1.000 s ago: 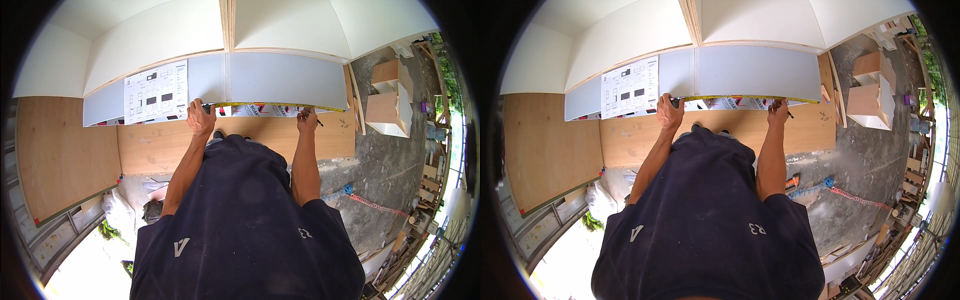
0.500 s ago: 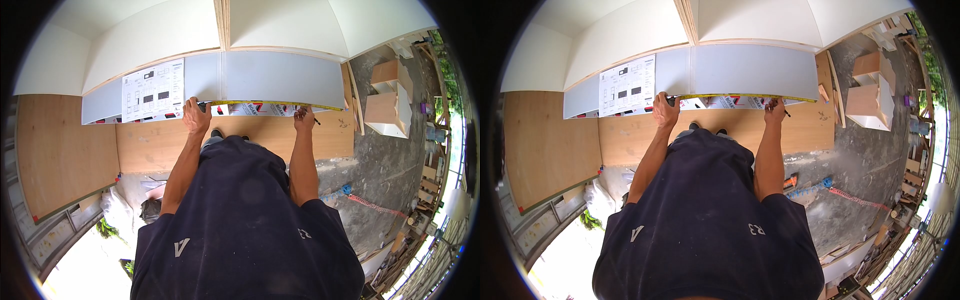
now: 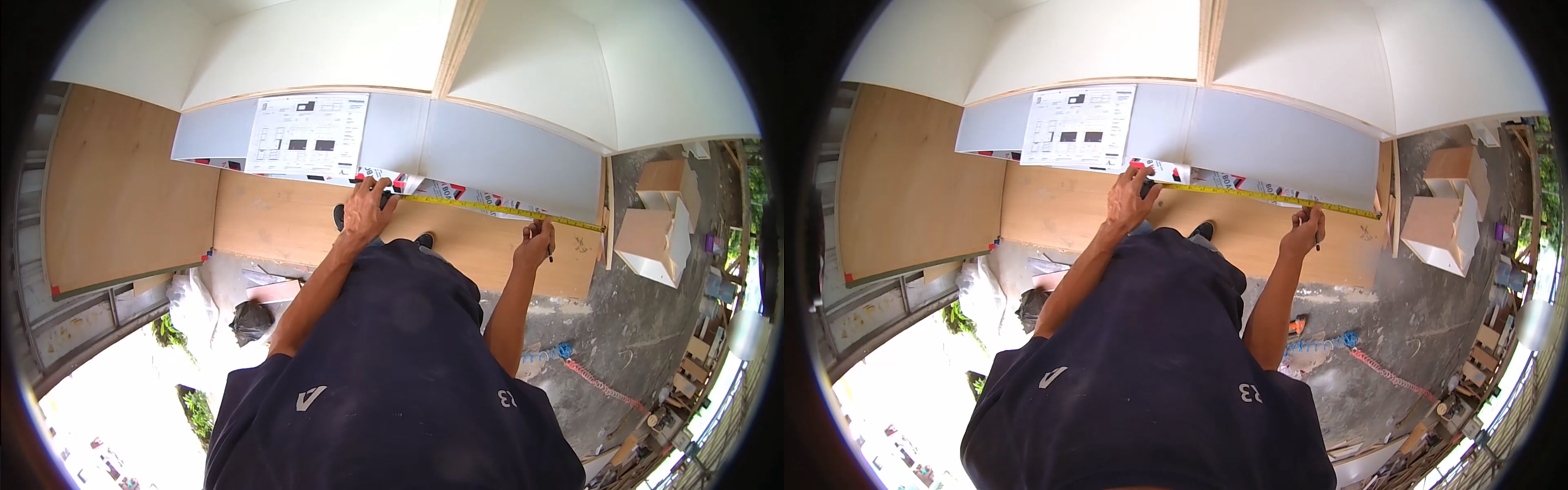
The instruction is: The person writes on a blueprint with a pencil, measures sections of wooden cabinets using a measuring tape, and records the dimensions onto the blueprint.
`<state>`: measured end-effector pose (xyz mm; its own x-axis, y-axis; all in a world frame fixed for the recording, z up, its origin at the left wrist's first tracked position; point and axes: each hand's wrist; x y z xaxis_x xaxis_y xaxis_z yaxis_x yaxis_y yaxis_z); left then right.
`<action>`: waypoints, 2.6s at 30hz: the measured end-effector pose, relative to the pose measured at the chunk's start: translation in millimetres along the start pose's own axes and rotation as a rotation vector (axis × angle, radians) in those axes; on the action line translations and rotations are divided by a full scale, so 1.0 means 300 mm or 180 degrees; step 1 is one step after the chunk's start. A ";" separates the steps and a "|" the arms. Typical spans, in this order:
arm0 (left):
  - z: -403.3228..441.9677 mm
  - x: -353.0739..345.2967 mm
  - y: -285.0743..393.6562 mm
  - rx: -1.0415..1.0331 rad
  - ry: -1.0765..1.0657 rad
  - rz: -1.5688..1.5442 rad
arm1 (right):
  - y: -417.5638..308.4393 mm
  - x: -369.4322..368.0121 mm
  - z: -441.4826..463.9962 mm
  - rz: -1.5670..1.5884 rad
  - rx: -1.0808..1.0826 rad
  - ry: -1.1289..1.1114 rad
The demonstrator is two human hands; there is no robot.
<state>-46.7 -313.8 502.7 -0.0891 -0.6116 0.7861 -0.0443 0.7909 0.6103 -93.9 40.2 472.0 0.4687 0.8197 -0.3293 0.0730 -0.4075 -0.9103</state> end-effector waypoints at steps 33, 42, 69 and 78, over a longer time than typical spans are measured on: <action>0.134 0.847 -0.942 0.0336 -0.0872 -0.0009 | 0.653 -1.558 -0.586 -0.1467 0.0030 -0.2457; 0.193 0.811 -0.904 0.0427 -0.1273 0.0853 | 0.760 -1.675 -0.523 -0.1456 0.1105 -0.2034; 0.225 0.840 -0.919 0.0333 -0.1564 0.0707 | 0.831 -1.676 -0.550 -0.2218 0.1753 -0.2435; 0.229 0.840 -0.917 0.0407 -0.1623 0.0680 | 0.819 -1.679 -0.553 -0.2373 0.1717 -0.2533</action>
<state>-125.3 -684.1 526.3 -0.5772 -0.3760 0.7248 -0.0899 0.9115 0.4013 -165.9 -539.5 455.9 -0.2170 0.8765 0.4298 -0.3704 0.3334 -0.8669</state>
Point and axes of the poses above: each hand's wrist, its own z-axis towards the middle knuckle, its own x-axis out of the back of the hand, y = z × x, and after that the axes turned 15 degrees about -y, right-handed
